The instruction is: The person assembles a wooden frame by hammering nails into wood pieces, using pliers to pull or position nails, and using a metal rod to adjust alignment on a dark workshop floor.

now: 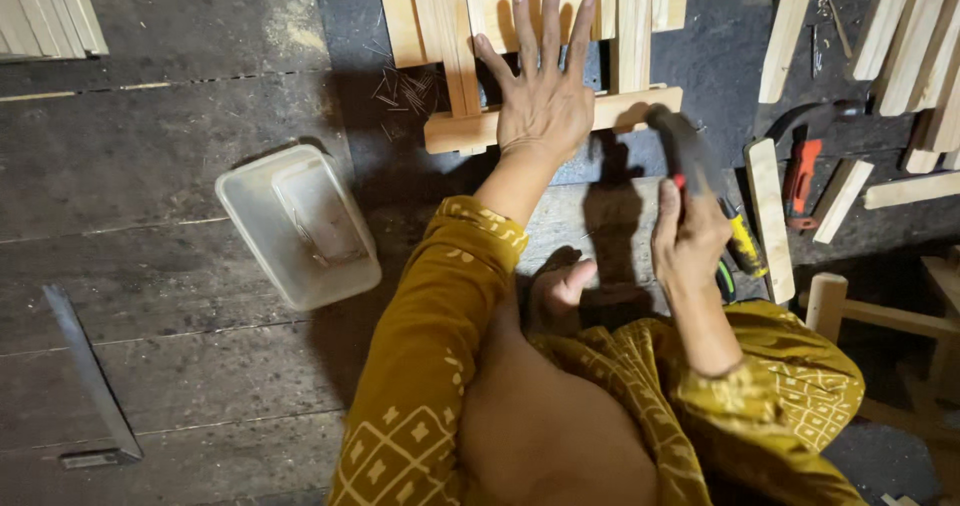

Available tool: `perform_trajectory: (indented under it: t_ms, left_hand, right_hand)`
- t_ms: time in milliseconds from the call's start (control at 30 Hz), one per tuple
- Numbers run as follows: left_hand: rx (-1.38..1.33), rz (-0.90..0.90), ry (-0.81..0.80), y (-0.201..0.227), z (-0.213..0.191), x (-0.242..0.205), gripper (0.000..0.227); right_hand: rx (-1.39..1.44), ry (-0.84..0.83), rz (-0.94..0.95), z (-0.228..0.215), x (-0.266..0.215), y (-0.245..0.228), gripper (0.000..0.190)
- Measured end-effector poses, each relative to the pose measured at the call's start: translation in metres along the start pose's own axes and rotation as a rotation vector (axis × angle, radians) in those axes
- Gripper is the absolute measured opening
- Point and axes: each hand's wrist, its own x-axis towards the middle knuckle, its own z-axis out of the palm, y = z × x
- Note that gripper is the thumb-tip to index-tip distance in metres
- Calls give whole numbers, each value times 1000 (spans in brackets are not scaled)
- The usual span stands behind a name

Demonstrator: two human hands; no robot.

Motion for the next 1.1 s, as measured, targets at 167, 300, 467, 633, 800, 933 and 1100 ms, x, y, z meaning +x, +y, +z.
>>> perform_trajectory:
  t_ms: [167, 300, 467, 633, 800, 933, 1100]
  left_hand:
    - [-34, 17, -48, -5, -6, -2, 70]
    - [-49, 9, -53, -1, -6, -3, 78]
    - [-42, 19, -57, -3, -9, -3, 74]
    - [-44, 20, -38, -2, -6, -1, 74]
    - [-73, 25, -53, 0, 3, 1, 72]
    - [-12, 29, -28, 1, 1, -1, 73]
    - [-31, 27, -33, 1, 4, 1, 75]
  right_hand:
    - [546, 5, 284, -24, 19, -23, 14]
    - [530, 355, -108, -41, 21, -24, 23]
    - [1696, 161, 458, 19, -24, 35, 39]
    - [264, 16, 186, -2, 7, -8, 27]
    - [511, 244, 109, -34, 7, -27, 17]
    - [517, 120, 510, -54, 0, -53, 15]
    - [462, -248, 796, -48, -11, -34, 20]
